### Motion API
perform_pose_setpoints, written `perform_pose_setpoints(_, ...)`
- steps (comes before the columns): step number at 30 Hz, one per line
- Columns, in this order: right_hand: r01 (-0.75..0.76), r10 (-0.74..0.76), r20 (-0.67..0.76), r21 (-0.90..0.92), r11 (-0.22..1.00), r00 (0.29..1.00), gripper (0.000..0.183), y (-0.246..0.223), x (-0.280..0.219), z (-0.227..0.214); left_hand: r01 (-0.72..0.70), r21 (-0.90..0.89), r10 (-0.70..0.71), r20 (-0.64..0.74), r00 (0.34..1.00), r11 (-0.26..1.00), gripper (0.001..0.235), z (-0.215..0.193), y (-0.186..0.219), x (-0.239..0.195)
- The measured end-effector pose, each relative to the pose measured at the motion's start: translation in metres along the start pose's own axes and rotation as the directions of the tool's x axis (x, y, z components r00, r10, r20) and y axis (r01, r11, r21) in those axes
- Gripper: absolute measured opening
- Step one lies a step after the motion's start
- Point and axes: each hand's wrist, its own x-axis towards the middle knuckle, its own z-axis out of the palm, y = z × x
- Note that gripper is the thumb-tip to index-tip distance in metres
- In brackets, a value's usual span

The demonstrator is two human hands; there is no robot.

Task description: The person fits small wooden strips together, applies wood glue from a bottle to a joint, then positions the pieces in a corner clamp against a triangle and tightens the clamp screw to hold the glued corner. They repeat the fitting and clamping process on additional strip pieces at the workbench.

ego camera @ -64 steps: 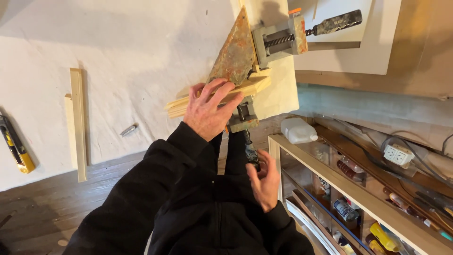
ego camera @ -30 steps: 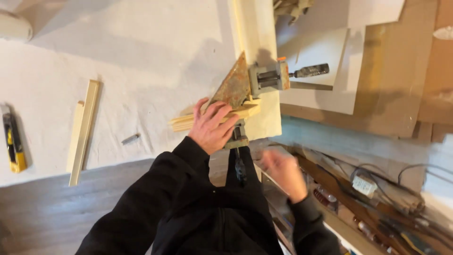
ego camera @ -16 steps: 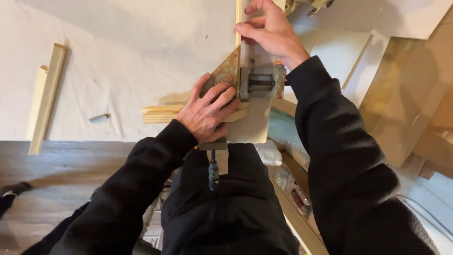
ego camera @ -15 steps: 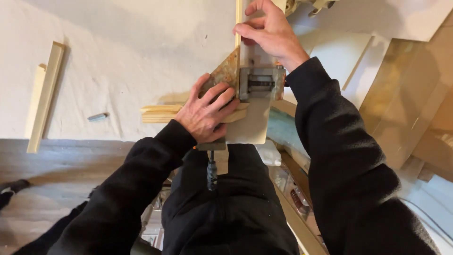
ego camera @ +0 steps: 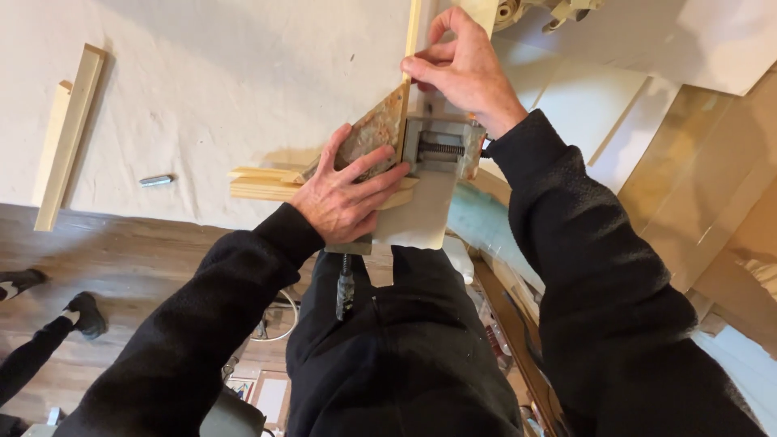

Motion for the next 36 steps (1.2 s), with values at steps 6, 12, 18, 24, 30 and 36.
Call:
perform_pose_setpoints(6,0.116,-0.115,0.022,-0.325,0.938,0.993,0.034,-0.013,-0.021,-0.011,0.023,-0.042,-0.022,0.024,0.999,0.999,0.056,0.002,0.002,0.0)
perform_pose_setpoints(12,0.417,-0.58,0.14,-0.828,0.376,0.802,0.042,-0.008,-0.142,-0.054,0.021,-0.048,-0.021,-0.001,1.0,0.999,0.054,0.002,0.0,-0.003)
perform_pose_setpoints(18,0.378,-0.457,0.136,-0.783,0.494,0.879,0.033,0.07,-0.17,-0.094,0.019,-0.034,-0.02,-0.047,0.999,0.999,0.051,0.012,-0.001,-0.005)
perform_pose_setpoints(24,-0.319,0.319,-0.026,-0.145,0.936,0.947,0.026,0.102,-0.151,-0.113,0.007,0.001,-0.007,-0.016,1.0,1.0,0.051,0.011,-0.003,-0.003)
perform_pose_setpoints(30,0.535,-0.574,0.254,-0.747,0.395,0.779,0.024,0.023,-0.163,-0.084,0.024,-0.004,-0.024,-0.016,1.0,1.0,0.048,0.011,0.001,-0.004)
perform_pose_setpoints(36,-0.215,0.216,-0.013,-0.147,0.965,0.976,0.034,0.094,-0.151,-0.119,0.036,0.006,-0.036,0.001,0.999,0.999,0.049,0.011,0.003,-0.004)
